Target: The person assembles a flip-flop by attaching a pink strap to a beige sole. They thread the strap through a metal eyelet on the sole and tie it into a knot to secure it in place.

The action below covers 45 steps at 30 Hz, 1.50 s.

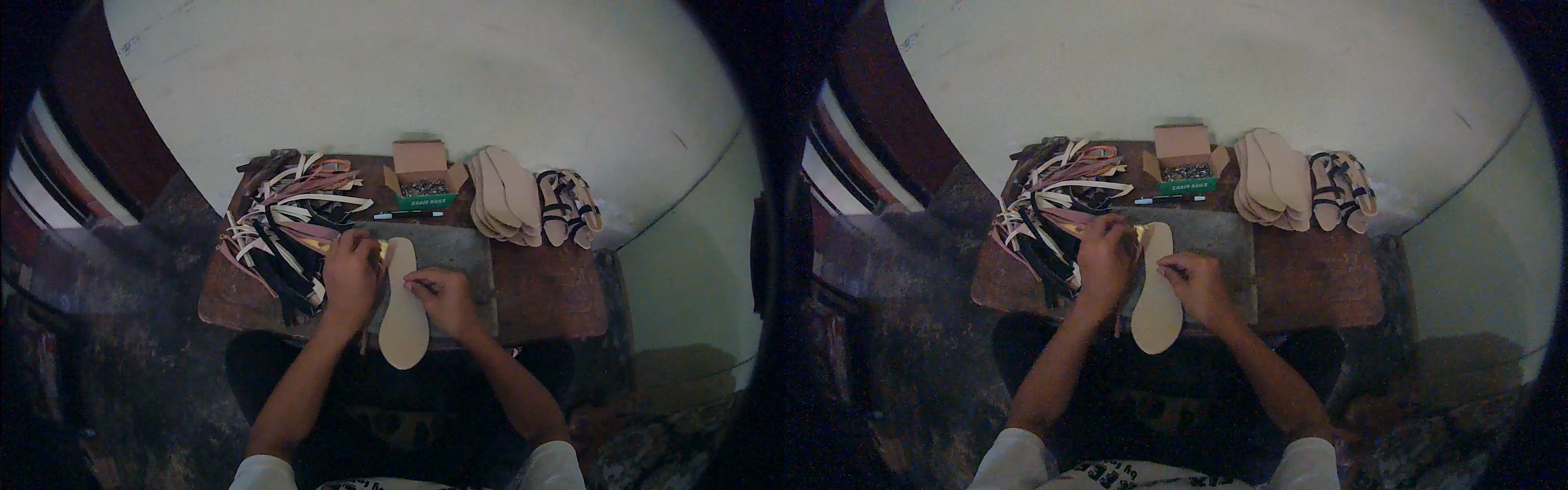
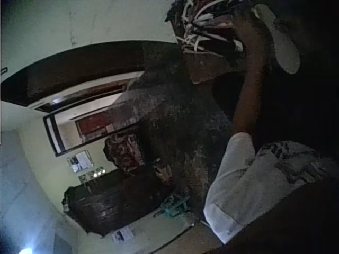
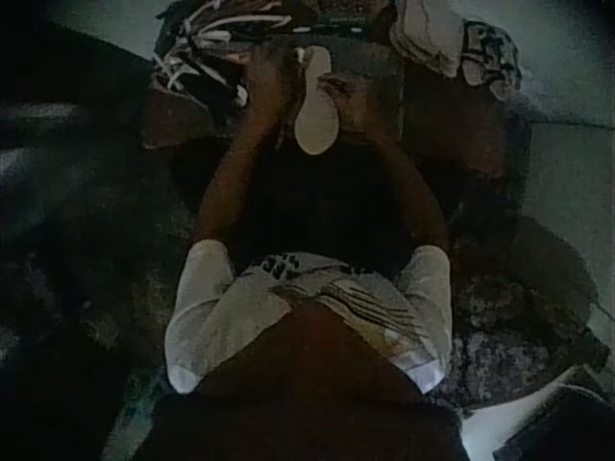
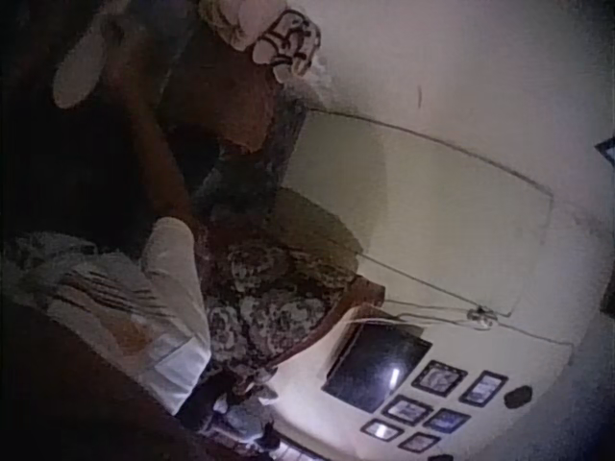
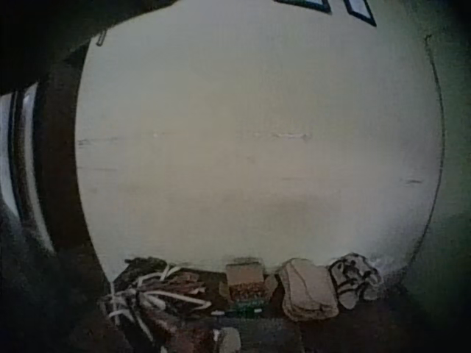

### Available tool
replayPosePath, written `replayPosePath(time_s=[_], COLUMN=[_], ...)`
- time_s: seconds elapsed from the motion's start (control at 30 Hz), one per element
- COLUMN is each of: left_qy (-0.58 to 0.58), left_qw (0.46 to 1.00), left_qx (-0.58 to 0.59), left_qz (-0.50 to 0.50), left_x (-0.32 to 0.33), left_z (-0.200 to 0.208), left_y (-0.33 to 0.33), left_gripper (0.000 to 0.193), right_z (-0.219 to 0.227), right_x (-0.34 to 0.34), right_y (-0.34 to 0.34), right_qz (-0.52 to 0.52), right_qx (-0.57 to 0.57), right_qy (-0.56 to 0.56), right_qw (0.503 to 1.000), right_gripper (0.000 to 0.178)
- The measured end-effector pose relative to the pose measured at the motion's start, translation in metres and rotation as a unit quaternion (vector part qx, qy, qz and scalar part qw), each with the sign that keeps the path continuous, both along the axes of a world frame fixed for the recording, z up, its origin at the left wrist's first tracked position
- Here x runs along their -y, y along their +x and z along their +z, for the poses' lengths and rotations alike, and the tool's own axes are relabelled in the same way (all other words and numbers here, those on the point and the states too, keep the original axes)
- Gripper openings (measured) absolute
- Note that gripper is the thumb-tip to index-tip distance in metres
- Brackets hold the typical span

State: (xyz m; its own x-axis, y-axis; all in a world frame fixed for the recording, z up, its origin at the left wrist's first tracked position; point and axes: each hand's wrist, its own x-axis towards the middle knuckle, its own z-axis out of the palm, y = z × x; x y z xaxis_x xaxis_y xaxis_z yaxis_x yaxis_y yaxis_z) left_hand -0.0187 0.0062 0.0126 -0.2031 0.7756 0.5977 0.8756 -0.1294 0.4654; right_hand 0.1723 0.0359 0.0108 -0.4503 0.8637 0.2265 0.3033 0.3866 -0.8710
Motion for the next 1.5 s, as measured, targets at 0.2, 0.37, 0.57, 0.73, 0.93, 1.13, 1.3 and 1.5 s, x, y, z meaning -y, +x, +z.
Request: replayPosePath(time_s=[0.2,0.37,0.57,0.73,0.93,1.13,1.3,1.5], left_qy=[0.013,-0.13,-0.112,-0.243,-0.138,-0.148,-0.152,-0.169], left_qw=[0.999,0.987,0.986,0.968,0.99,0.979,0.944,0.984], left_qx=[-0.048,-0.097,-0.116,0.065,-0.017,0.137,0.291,0.063], left_qz=[0.022,0.003,0.041,0.016,0.02,-0.013,-0.04,0.001], left_x=[0.002,0.025,0.022,0.01,0.021,0.011,0.005,0.021], left_z=[0.003,0.01,-0.01,0.003,-0.005,-0.011,-0.007,-0.001], left_y=[0.007,0.029,0.041,0.041,0.056,0.062,0.062,0.073], left_gripper=[0.021,0.035,0.041,0.043,0.052,0.057,0.067,0.074], right_z=[0.006,-0.008,-0.03,-0.032,-0.027,-0.014,-0.018,-0.018], right_x=[0.0,-0.001,-0.009,-0.013,-0.014,-0.022,-0.02,-0.016], right_y=[0.001,-0.001,0.001,0.0,-0.002,-0.004,-0.004,-0.005], right_qz=[-0.004,-0.011,-0.026,-0.02,-0.077,-0.179,-0.119,-0.109], right_qx=[0.045,-0.01,-0.078,-0.152,-0.196,-0.253,-0.216,-0.262], right_qy=[0.011,-0.05,-0.137,-0.191,-0.212,-0.196,-0.096,-0.177], right_qw=[0.999,0.999,0.987,0.97,0.954,0.93,0.964,0.943], right_gripper=[0.014,0.013,0.017,0.016,0.015,0.015,0.017,0.016])
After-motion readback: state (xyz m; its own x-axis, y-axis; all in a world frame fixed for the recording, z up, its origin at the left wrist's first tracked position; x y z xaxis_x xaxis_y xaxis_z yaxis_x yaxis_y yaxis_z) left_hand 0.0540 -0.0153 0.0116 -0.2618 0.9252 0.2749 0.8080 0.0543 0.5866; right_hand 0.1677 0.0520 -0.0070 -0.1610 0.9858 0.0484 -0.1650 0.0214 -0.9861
